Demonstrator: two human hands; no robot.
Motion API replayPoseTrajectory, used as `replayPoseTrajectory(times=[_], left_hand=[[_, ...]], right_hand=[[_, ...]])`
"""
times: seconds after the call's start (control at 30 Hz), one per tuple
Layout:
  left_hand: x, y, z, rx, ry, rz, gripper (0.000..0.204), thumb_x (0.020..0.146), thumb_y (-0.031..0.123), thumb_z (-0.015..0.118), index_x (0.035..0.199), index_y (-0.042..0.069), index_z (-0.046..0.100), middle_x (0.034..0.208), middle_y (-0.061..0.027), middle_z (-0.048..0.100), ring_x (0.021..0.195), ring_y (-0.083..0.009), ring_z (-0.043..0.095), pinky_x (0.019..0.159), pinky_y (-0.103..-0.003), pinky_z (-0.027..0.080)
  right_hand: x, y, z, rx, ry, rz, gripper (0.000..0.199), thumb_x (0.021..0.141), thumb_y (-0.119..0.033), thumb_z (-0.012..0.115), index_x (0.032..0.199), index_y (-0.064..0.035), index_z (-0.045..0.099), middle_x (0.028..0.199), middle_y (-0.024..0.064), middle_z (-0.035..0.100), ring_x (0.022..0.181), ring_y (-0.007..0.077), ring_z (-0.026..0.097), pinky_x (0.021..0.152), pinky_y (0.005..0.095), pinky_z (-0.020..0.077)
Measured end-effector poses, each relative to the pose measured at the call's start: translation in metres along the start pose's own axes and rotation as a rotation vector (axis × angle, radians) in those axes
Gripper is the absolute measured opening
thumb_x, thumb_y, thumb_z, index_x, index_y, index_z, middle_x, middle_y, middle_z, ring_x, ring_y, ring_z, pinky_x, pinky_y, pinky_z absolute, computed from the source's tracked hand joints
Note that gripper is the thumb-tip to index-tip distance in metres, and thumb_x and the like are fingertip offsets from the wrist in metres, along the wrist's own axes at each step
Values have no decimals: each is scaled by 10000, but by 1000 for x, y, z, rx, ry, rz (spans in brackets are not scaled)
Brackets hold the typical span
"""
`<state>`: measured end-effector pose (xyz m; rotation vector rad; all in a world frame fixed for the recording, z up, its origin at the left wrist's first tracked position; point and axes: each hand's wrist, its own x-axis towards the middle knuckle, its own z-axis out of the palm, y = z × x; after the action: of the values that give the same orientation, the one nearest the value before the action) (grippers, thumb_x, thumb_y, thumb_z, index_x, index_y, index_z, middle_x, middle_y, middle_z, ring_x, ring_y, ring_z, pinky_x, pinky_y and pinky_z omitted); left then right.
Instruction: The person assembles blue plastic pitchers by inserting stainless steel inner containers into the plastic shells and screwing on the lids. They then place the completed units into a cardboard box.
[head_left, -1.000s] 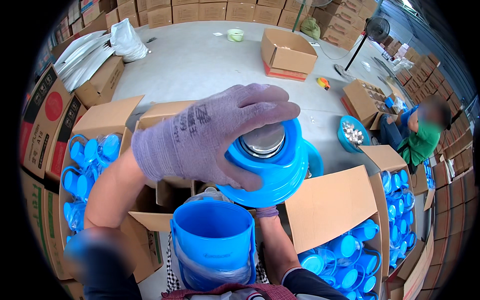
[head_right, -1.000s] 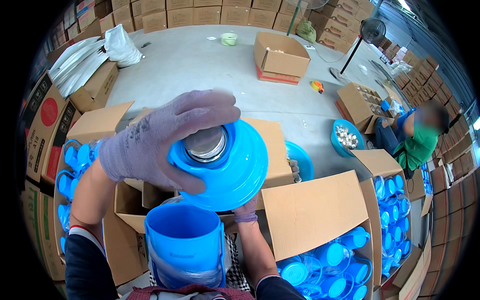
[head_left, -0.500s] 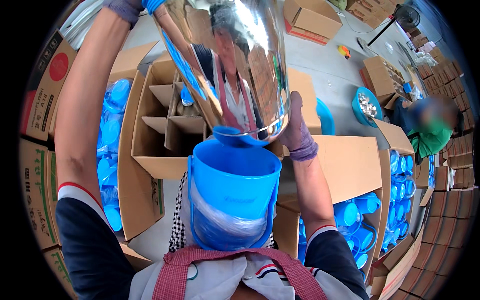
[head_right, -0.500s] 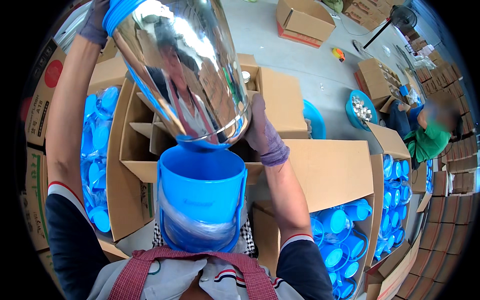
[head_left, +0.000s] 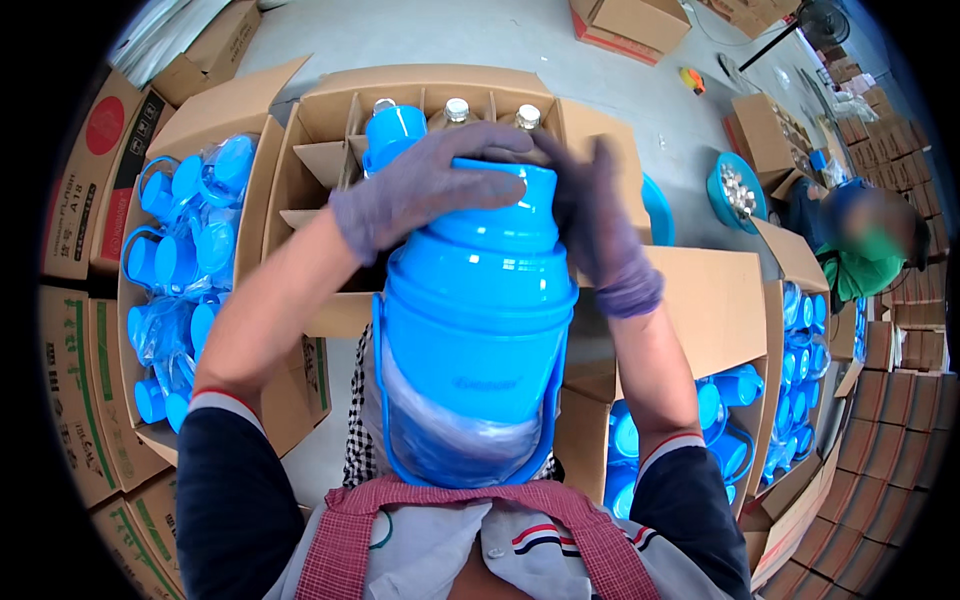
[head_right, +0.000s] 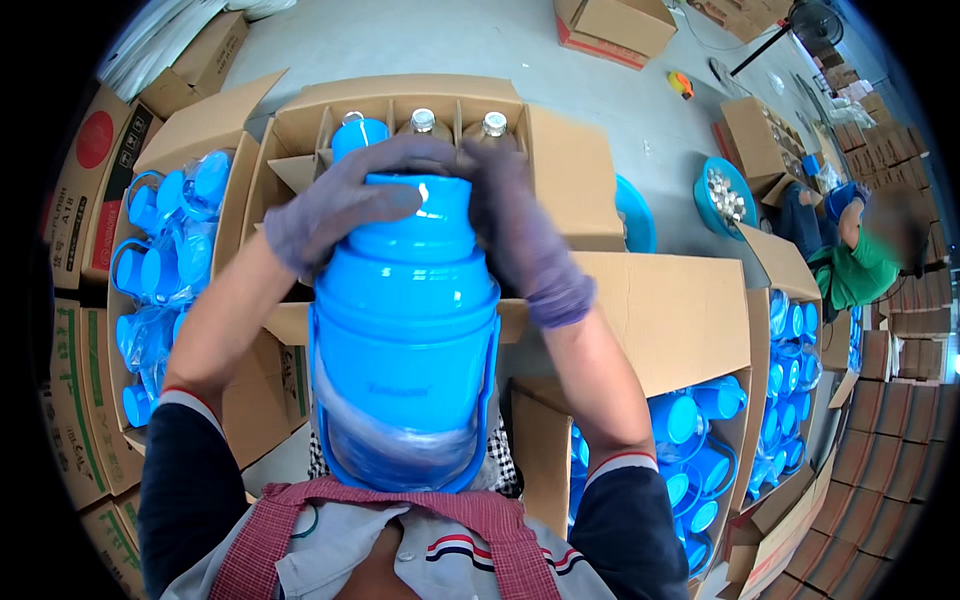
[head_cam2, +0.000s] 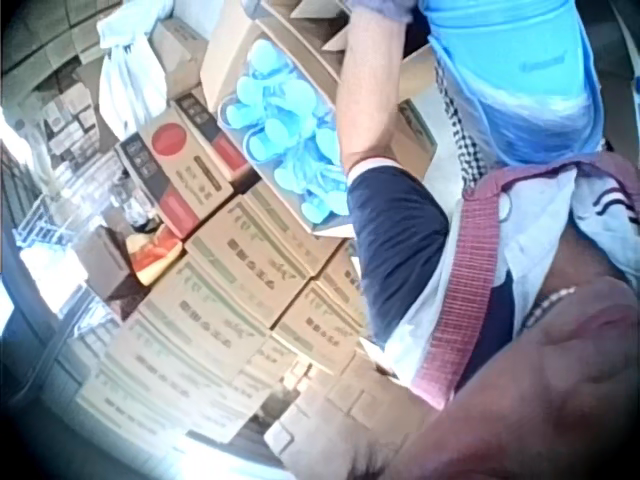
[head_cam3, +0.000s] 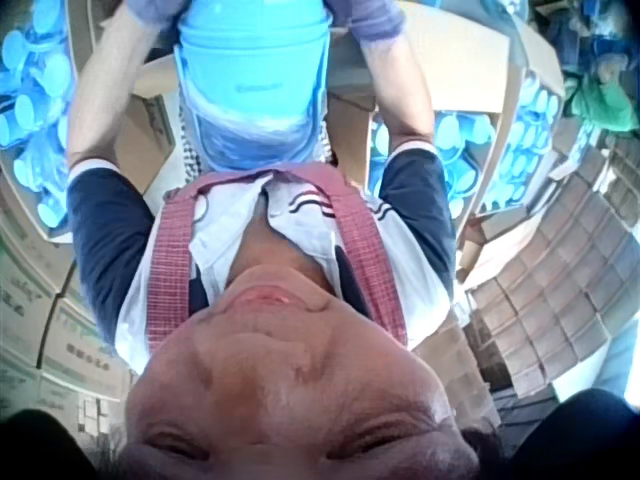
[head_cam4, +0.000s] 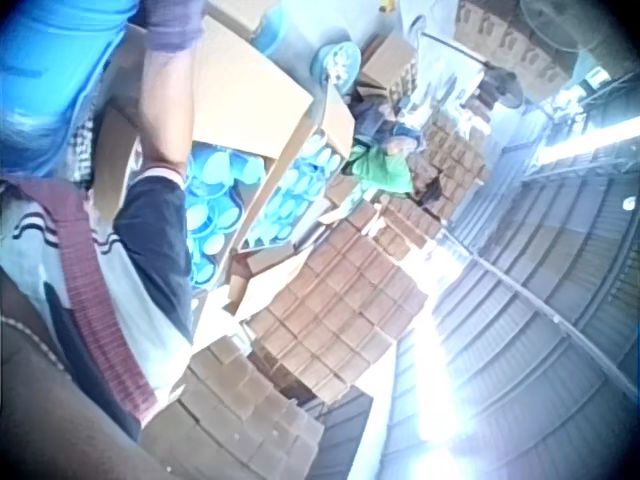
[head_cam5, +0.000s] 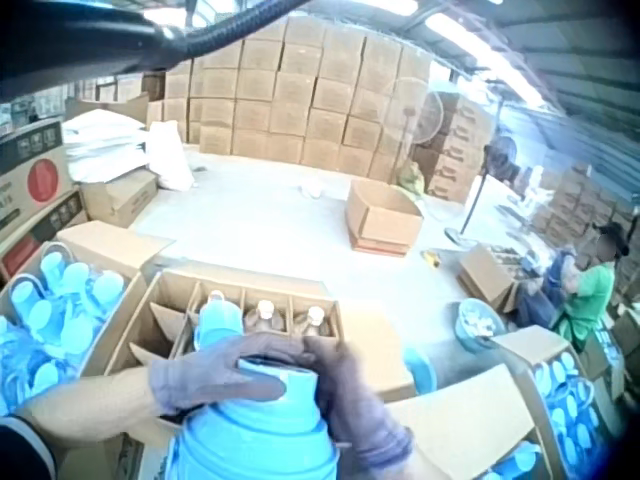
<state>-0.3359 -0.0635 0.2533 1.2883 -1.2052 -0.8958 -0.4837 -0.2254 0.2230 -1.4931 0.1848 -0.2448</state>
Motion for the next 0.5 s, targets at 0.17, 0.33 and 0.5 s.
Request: replayPoseTrajectory(times=[0.17,0.33,0.5], left_hand=[[-29,3,27,451,415,110,711,791,286,715,1402,91,407,1349,-129,492,1275,-270,455,1056,-407,367],[-29,34,45,824,266,291,717,725,215,745,1365,86,449,1344,-159,476,1294,-342,420,1070,-427,354],[-44,6,5,315,144,268,744,751,292,698,1405,83,412,1425,-143,421,1332,-285,388,1099,-410,309]], right_hand=[[-10,0,27,-128,-172,-80,623,986,-383,456,1446,-8,265,1412,173,408,1311,248,416,1077,368,367],[-11,18,25,41,-336,-352,698,957,-490,462,1450,-31,281,1415,155,418,1301,244,430,1085,381,370],[-6,10,30,334,-377,43,954,838,-667,549,1472,-27,233,1464,183,353,1320,293,411,1088,433,380]])
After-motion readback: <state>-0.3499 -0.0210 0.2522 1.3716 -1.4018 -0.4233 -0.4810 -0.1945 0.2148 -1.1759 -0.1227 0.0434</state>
